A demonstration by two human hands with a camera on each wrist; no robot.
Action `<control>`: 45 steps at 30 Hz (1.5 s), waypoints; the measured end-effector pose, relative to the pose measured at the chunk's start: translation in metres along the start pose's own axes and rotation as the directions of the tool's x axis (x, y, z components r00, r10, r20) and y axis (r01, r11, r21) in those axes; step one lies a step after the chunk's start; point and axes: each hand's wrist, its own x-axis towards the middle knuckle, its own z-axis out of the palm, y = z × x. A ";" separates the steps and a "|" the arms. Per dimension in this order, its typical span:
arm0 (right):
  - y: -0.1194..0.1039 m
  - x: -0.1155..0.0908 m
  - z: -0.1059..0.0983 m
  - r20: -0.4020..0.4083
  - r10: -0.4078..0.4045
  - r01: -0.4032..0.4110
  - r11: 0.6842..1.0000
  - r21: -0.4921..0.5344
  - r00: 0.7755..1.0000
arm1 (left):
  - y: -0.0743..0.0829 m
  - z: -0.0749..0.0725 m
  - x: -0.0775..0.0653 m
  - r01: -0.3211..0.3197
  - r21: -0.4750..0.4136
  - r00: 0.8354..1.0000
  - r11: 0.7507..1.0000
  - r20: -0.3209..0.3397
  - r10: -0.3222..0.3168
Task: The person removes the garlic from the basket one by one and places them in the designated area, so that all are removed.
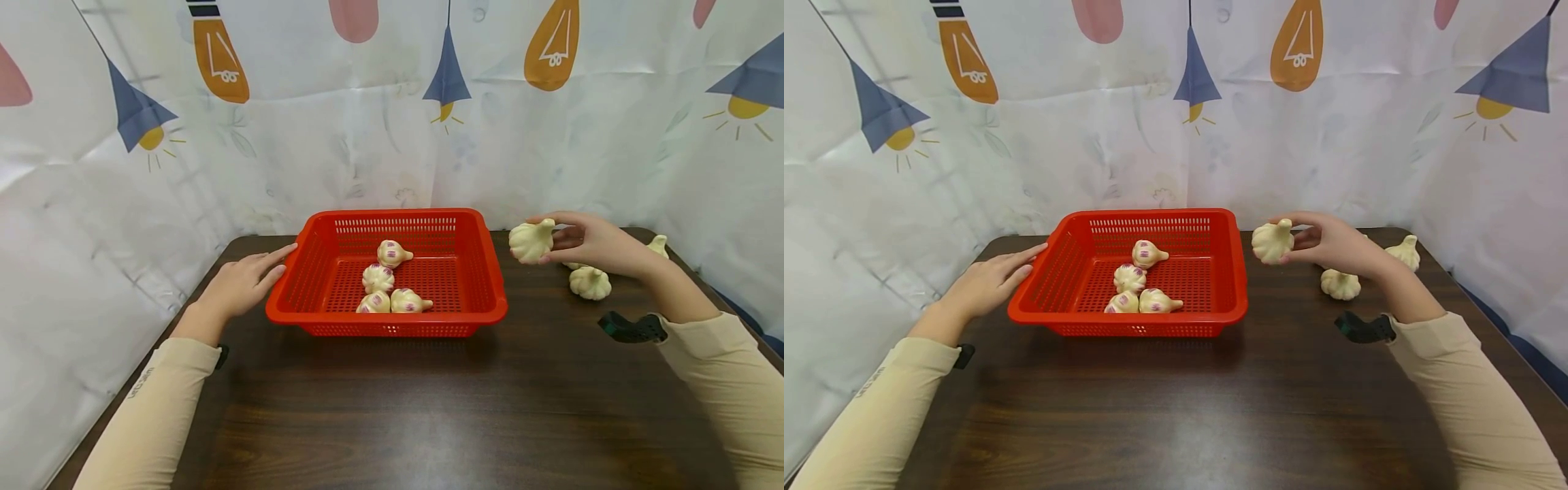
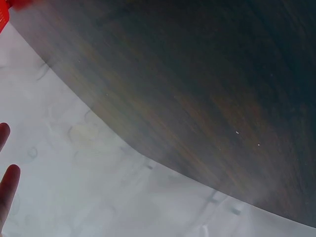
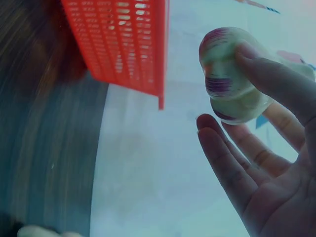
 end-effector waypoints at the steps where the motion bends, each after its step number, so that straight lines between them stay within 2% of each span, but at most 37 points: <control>1: 0.002 -0.002 -0.001 -0.005 -0.002 0.002 1.000 -0.004 1.000 | 0.000 0.000 0.000 -0.001 0.000 1.000 1.000 -0.001 0.001; 13: 0.032 -0.033 -0.019 -0.100 0.054 -0.055 0.998 -0.003 0.993 | -0.001 0.001 0.000 0.005 -0.007 1.000 1.000 -0.001 -0.005; 23: 0.060 -0.052 -0.036 -0.170 0.033 -0.035 0.999 -0.012 0.985 | -0.001 0.002 0.000 0.009 -0.009 1.000 1.000 0.004 -0.008; 36: 0.081 -0.076 -0.053 -0.238 0.162 -0.167 0.986 -0.003 0.958 | 0.001 -0.003 0.002 0.020 -0.019 1.000 1.000 0.001 -0.020; 45: 0.102 -0.090 -0.058 -0.248 0.221 -0.256 0.960 -0.117 0.943 | 0.002 -0.002 0.000 0.025 -0.022 1.000 0.999 0.007 -0.025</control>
